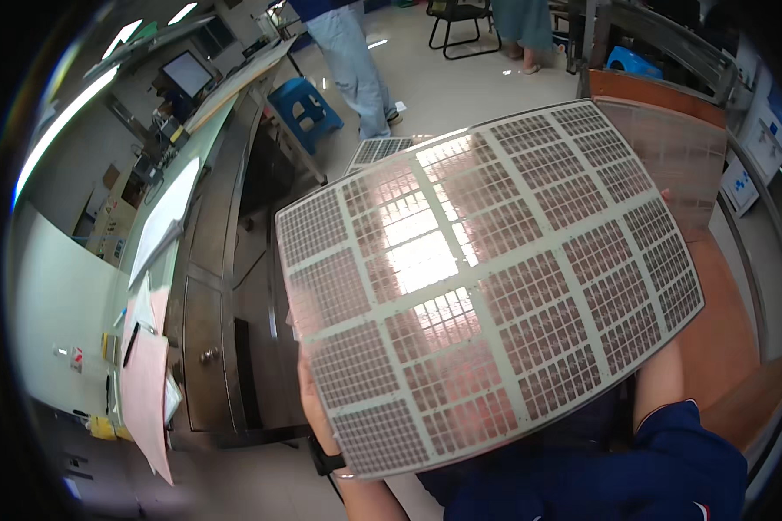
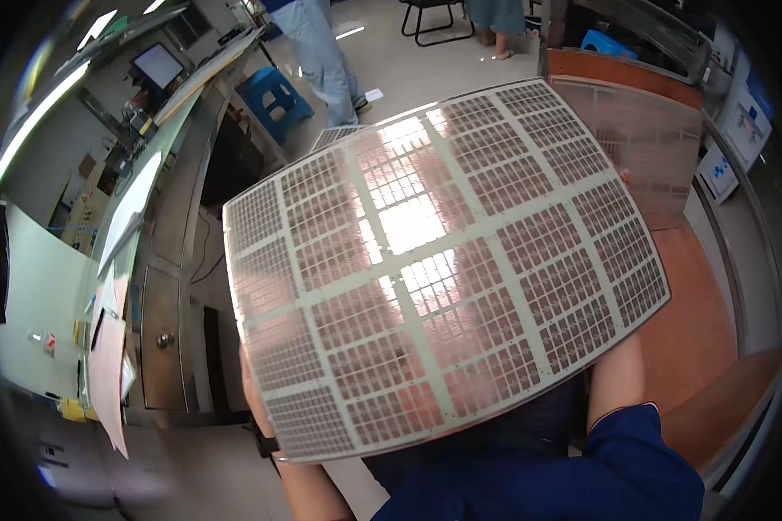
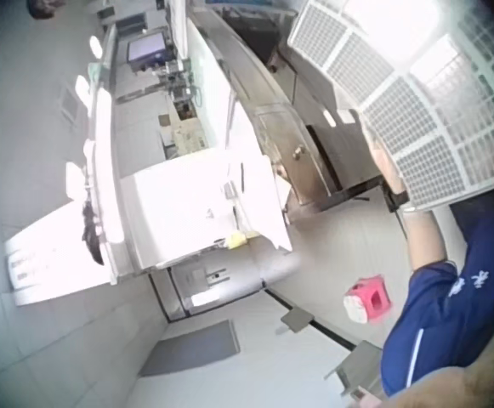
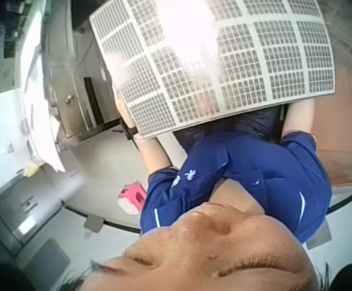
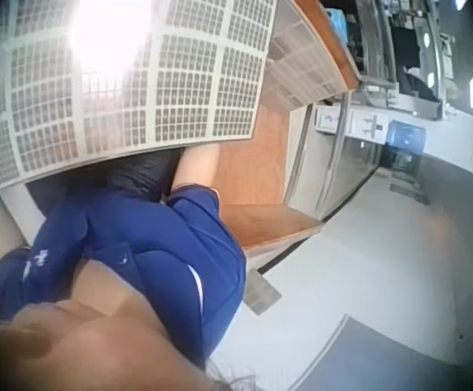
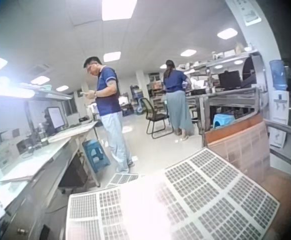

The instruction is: Inspecting metal grid sheets for quality and stacking them, followed by filling out a production transfer order.

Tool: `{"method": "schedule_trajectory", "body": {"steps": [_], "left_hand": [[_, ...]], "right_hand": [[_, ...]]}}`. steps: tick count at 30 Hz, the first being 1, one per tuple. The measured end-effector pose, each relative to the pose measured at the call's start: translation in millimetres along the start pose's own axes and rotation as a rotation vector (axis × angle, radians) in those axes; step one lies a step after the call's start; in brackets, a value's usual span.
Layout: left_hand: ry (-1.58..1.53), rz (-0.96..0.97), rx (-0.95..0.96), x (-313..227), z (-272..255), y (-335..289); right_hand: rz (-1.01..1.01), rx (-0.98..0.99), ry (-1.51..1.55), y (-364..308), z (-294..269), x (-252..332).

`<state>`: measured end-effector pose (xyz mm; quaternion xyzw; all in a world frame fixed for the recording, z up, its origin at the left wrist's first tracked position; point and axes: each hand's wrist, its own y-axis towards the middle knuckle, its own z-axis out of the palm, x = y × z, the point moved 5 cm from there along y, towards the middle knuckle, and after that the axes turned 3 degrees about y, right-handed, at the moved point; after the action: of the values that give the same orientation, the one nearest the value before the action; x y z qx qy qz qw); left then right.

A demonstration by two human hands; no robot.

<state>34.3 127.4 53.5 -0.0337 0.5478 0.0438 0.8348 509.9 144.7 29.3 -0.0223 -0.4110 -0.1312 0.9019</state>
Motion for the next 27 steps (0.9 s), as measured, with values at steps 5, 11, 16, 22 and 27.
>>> {"method": "schedule_trajectory", "body": {"steps": [5, 11, 16, 22, 27], "left_hand": [[-0.274, -0.228, -0.061, 33, -26, -20], [-0.321, -0.271, 0.057, 34, -8, -35], [-0.425, -0.263, -0.003, 34, -5, -47], [-0.361, -0.137, 0.008, 18, 4, -68], [-0.269, -0.085, 0.052, 11, 2, -73]], "right_hand": [[0.074, -0.119, -0.055, -30, -31, -25], [0.047, -0.261, -0.084, -79, -73, -20], [-0.061, -0.330, -0.066, -102, -90, -2], [-0.393, -0.383, 0.185, -136, -100, 24], [-0.230, -0.113, 0.291, -126, -114, 10]]}}
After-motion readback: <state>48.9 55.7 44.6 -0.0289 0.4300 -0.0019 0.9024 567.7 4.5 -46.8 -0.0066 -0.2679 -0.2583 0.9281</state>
